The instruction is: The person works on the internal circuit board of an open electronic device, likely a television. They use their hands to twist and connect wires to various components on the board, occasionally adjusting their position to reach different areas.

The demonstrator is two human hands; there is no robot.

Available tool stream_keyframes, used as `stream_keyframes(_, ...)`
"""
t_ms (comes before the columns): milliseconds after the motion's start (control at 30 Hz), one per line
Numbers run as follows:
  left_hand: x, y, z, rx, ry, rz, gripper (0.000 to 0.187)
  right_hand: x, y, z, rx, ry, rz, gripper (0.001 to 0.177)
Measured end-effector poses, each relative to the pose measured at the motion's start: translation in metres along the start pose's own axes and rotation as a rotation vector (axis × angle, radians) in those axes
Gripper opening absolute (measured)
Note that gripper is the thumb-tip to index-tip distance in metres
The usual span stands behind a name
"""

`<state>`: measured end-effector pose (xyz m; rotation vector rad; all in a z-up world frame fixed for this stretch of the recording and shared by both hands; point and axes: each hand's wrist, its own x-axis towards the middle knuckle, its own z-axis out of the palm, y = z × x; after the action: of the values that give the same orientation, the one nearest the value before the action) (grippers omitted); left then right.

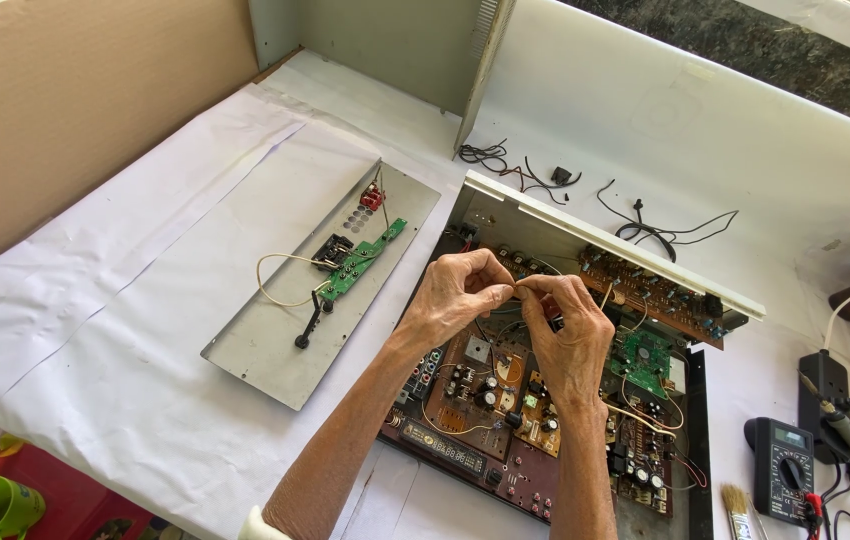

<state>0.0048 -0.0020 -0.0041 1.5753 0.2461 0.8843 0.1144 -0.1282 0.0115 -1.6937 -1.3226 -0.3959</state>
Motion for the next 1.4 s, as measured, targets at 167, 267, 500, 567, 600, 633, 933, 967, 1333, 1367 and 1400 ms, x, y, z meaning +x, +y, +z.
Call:
stream_keyframes(167, -0.004, -0.001, 0.008, 0.451, 0.03, 0.263, 0.01, -0.003, 0.006, 0.0, 0.046, -0.047, 0.125, 0.008)
stream_keyframes(267, -0.004, 0.002, 0.007, 0.519, 0.024, 0.289, 0.01, 0.0, 0.0, -0.004, 0.134, -0.058, 0.185, 0.004)
stream_keyframes(500, -0.005, 0.003, 0.003, 0.585, -0.008, 0.29, 0.012, 0.002, 0.0, -0.004, 0.049, -0.077, 0.072, 0.002)
stream_keyframes(567, -0.005, 0.006, 0.002, 0.644, -0.017, 0.344, 0.012, 0.002, 0.004, -0.005, 0.037, -0.085, 0.071, 0.003)
stream_keyframes(600, -0.005, 0.007, 0.002, 0.705, -0.026, 0.396, 0.012, 0.0, 0.005, -0.005, 0.027, -0.095, 0.071, 0.005)
stream_keyframes(633, -0.005, 0.007, 0.002, 0.704, -0.027, 0.392, 0.012, 0.0, 0.008, -0.006, 0.027, -0.097, 0.074, 0.005)
stream_keyframes(933, -0.003, 0.003, 0.01, 0.679, 0.03, 0.462, 0.011, 0.0, 0.004, -0.004, 0.519, -0.108, 0.406, 0.016)
stream_keyframes(967, -0.003, 0.002, 0.01, 0.58, 0.048, 0.401, 0.01, 0.001, 0.0, -0.004, 0.581, -0.106, 0.419, 0.017)
stream_keyframes(1333, -0.004, 0.008, 0.009, 0.265, 0.107, 0.2, 0.008, -0.001, 0.0, 0.002, 0.527, -0.089, 0.387, 0.017)
stream_keyframes(1367, -0.004, 0.008, 0.009, 0.258, 0.111, 0.182, 0.007, -0.002, 0.002, 0.003, 0.491, -0.09, 0.377, 0.015)
stream_keyframes(1400, -0.004, 0.007, 0.008, 0.253, 0.113, 0.166, 0.006, -0.003, 0.004, 0.004, 0.457, -0.088, 0.366, 0.013)
